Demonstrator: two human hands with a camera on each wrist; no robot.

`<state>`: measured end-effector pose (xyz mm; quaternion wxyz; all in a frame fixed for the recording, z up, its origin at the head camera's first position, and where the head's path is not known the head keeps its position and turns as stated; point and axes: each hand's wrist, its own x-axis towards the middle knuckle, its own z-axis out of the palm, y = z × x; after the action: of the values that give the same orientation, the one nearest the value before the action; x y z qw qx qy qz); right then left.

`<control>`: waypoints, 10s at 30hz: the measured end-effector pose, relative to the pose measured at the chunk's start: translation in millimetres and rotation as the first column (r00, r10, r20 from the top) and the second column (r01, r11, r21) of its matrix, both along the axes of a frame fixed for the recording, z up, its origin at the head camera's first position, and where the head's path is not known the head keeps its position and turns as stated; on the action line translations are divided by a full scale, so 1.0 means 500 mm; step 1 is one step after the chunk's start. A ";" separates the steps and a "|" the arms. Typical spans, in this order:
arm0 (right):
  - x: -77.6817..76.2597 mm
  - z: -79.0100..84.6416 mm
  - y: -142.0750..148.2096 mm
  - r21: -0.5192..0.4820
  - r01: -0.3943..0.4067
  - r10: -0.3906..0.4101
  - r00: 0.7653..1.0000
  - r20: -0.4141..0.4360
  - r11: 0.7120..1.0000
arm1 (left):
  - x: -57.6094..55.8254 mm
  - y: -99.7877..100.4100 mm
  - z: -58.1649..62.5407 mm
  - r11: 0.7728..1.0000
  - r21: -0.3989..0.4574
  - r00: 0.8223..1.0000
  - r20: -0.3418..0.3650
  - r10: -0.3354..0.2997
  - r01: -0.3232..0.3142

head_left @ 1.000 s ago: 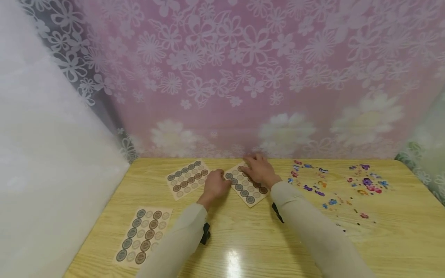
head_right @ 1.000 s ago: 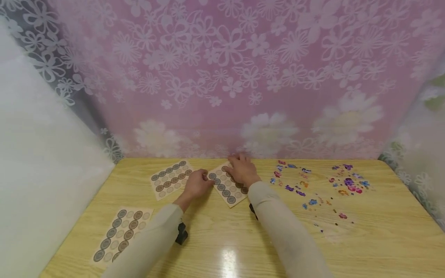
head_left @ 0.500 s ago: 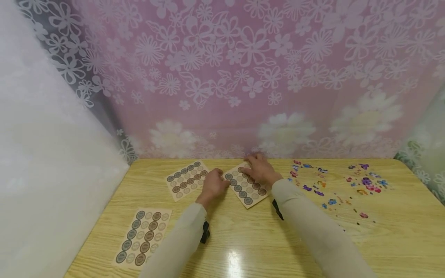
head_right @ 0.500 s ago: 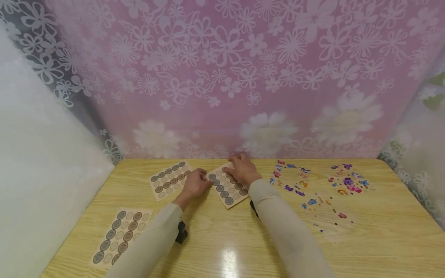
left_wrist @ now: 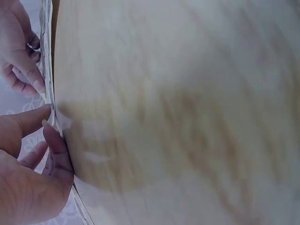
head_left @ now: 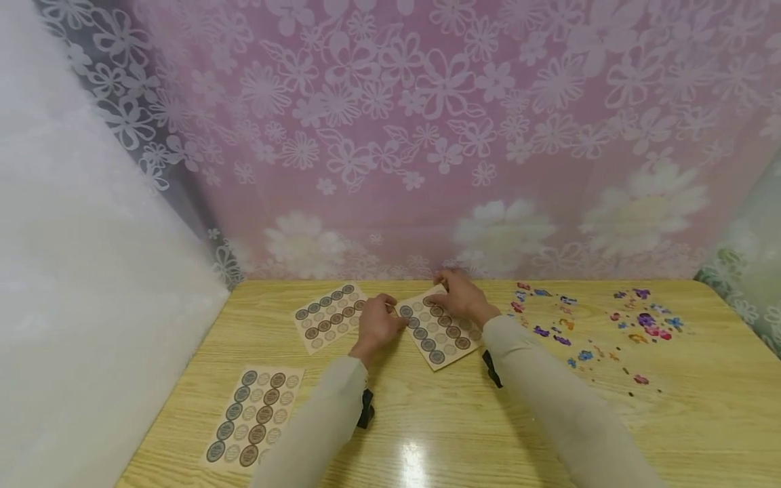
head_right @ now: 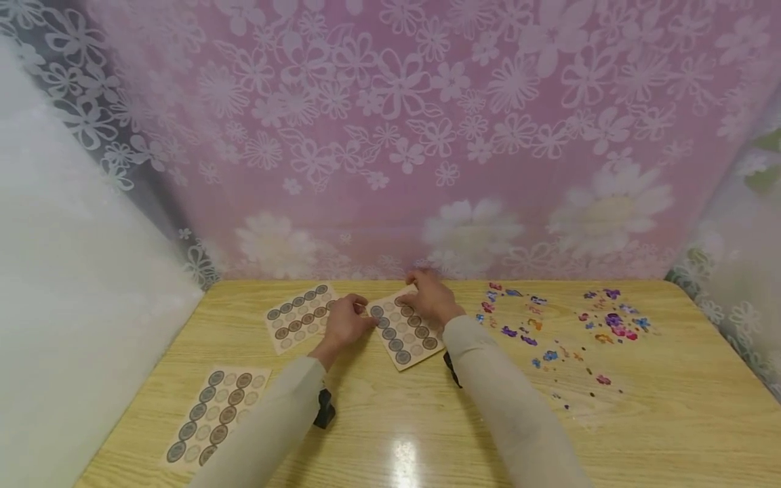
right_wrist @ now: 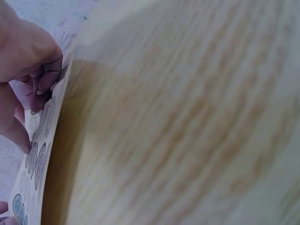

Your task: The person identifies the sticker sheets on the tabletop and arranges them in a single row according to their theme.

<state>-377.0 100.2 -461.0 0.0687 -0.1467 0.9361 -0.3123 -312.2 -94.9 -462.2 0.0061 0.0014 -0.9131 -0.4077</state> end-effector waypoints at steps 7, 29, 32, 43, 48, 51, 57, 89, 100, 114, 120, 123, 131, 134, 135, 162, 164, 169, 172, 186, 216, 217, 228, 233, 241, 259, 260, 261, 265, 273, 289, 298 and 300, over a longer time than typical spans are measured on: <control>0.001 -0.002 0.013 -0.051 -0.026 0.026 1.000 0.001 0.998 | 0.006 0.010 0.000 0.999 0.031 1.000 -0.016 0.026 -0.026; 0.073 0.065 0.041 -0.151 -0.163 0.151 0.985 -0.085 0.975 | 0.046 -0.026 0.025 0.957 0.277 0.993 -0.100 -0.057 0.083; 0.092 0.078 0.039 -0.183 -0.164 0.156 0.986 -0.055 0.969 | 0.049 -0.039 0.034 0.950 0.284 0.990 -0.093 -0.105 0.127; 0.199 0.116 -0.028 -0.307 -0.145 0.146 0.989 -0.018 0.941 | 0.102 -0.135 0.077 0.937 0.246 0.968 -0.094 -0.231 0.248; 0.232 0.108 -0.068 -0.348 -0.169 0.190 0.981 0.026 0.922 | 0.126 -0.193 0.066 0.935 0.220 0.960 -0.096 -0.264 0.279; 0.245 0.101 -0.085 -0.369 -0.203 0.233 0.972 0.040 0.907 | 0.142 -0.220 0.065 0.934 0.197 0.954 -0.095 -0.285 0.299; 0.264 0.082 -0.117 -0.403 -0.214 0.269 0.959 0.084 0.890 | 0.159 -0.259 0.060 0.934 0.147 0.946 -0.075 -0.317 0.324; 0.296 0.008 -0.229 -0.239 -0.230 0.257 0.962 0.089 0.943 | 0.182 -0.339 0.023 0.892 -0.237 0.914 -0.035 -0.403 0.384; 0.292 0.008 -0.233 -0.238 -0.221 0.247 0.965 0.086 0.946 | 0.183 -0.341 0.028 0.891 -0.290 0.927 -0.030 -0.374 0.350; 0.294 0.007 -0.238 -0.224 -0.209 0.229 0.971 0.066 0.952 | 0.182 -0.337 0.029 0.900 -0.294 0.942 -0.004 -0.337 0.321; 0.296 0.005 -0.241 -0.204 -0.208 0.226 0.972 0.071 0.957 | 0.182 -0.339 0.029 0.889 -0.321 0.938 -0.001 -0.346 0.327; 0.297 0.006 -0.243 -0.185 -0.210 0.224 0.973 0.062 0.960 | 0.182 -0.339 0.031 0.881 -0.339 0.935 -0.006 -0.353 0.330; 0.299 0.005 -0.246 -0.155 -0.212 0.221 0.974 0.044 0.965 | 0.182 -0.341 0.034 0.861 -0.365 0.923 -0.013 -0.384 0.353; 0.300 0.005 -0.246 -0.154 -0.214 0.223 0.974 0.040 0.964 | 0.183 -0.343 0.033 0.845 -0.395 0.915 -0.026 -0.403 0.360; 0.300 0.005 -0.246 -0.153 -0.215 0.223 0.974 0.038 0.965 | 0.184 -0.343 0.033 0.841 -0.404 0.913 -0.029 -0.407 0.361; 0.309 0.009 -0.242 -0.067 -0.203 0.199 0.978 -0.058 0.977 | 0.184 -0.341 0.034 0.749 -0.561 0.873 -0.092 -0.478 0.351; 0.310 0.009 -0.242 -0.070 -0.201 0.197 0.978 -0.060 0.977 | 0.184 -0.340 0.034 0.744 -0.569 0.870 -0.095 -0.483 0.351; 0.311 0.010 -0.243 -0.079 -0.190 0.186 0.981 -0.060 0.978 | 0.184 -0.341 0.035 0.723 -0.603 0.860 -0.113 -0.497 0.338; 0.312 0.009 -0.244 -0.077 -0.188 0.183 0.981 -0.062 0.979 | 0.185 -0.342 0.035 0.709 -0.623 0.853 -0.122 -0.507 0.331; 0.316 0.013 -0.240 -0.065 -0.189 0.185 0.980 -0.074 0.980 | 0.189 -0.339 0.040 0.684 -0.654 0.842 -0.131 -0.524 0.323; 0.316 0.011 -0.243 -0.086 -0.182 0.177 0.983 -0.053 0.980 | 0.194 -0.334 0.041 0.641 -0.698 0.827 -0.126 -0.548 0.318; 0.316 0.010 -0.243 -0.088 -0.182 0.178 0.983 -0.053 0.979 | 0.194 -0.333 0.041 0.643 -0.698 0.828 -0.128 -0.546 0.316; 0.312 0.020 -0.240 -0.084 -0.225 0.225 0.974 -0.020 0.971 | 0.201 -0.323 0.044 0.653 -0.706 0.859 -0.125 -0.497 0.275; 0.300 0.035 -0.227 -0.131 -0.225 0.233 0.971 0.051 0.965 | 0.197 -0.330 0.047 0.685 -0.683 0.879 -0.133 -0.458 0.253; 0.257 0.064 -0.211 -0.092 -0.173 0.179 0.982 0.063 0.981 | 0.163 -0.362 0.062 0.763 -0.611 0.896 -0.189 -0.402 0.213; 0.184 0.055 -0.206 -0.076 0.009 -0.008 1.000 0.016 0.997 | 0.055 -0.382 0.074 0.822 -0.507 0.929 -0.102 -0.355 0.258; 0.182 0.054 -0.207 -0.084 0.018 -0.016 1.000 0.020 0.996 | 0.049 -0.381 0.074 0.823 -0.503 0.929 -0.095 -0.357 0.264; 0.180 0.051 -0.209 -0.093 0.030 -0.028 0.999 0.020 0.995 | 0.042 -0.379 0.073 0.824 -0.501 0.932 -0.087 -0.353 0.265; 0.167 0.037 -0.222 -0.151 0.076 -0.075 0.997 0.010 0.986 | 0.017 -0.371 0.069 0.819 -0.505 0.932 -0.075 -0.355 0.271; 0.148 0.014 -0.256 -0.219 0.165 -0.159 0.986 0.044 0.962 | -0.035 -0.350 0.057 0.816 -0.510 0.940 -0.042 -0.339 0.271; 0.125 0.014 -0.292 0.064 0.197 -0.198 0.980 0.017 0.978 | -0.109 -0.249 0.040 0.791 -0.556 0.931 -0.076 -0.357 0.257; 0.133 0.009 -0.274 0.007 0.187 -0.187 0.982 -0.005 0.982 | -0.127 -0.226 0.007 0.778 -0.575 0.938 -0.051 -0.344 0.254; 0.130 0.008 -0.267 -0.037 0.184 -0.183 0.983 0.029 0.982 | -0.131 -0.224 0.004 0.782 -0.568 0.944 -0.023 -0.330 0.259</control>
<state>-312.1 -33.3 -456.7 0.0488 -0.0572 0.9382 -0.3378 -377.7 -206.7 -460.0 -0.0021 -0.1678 -0.9786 -0.1191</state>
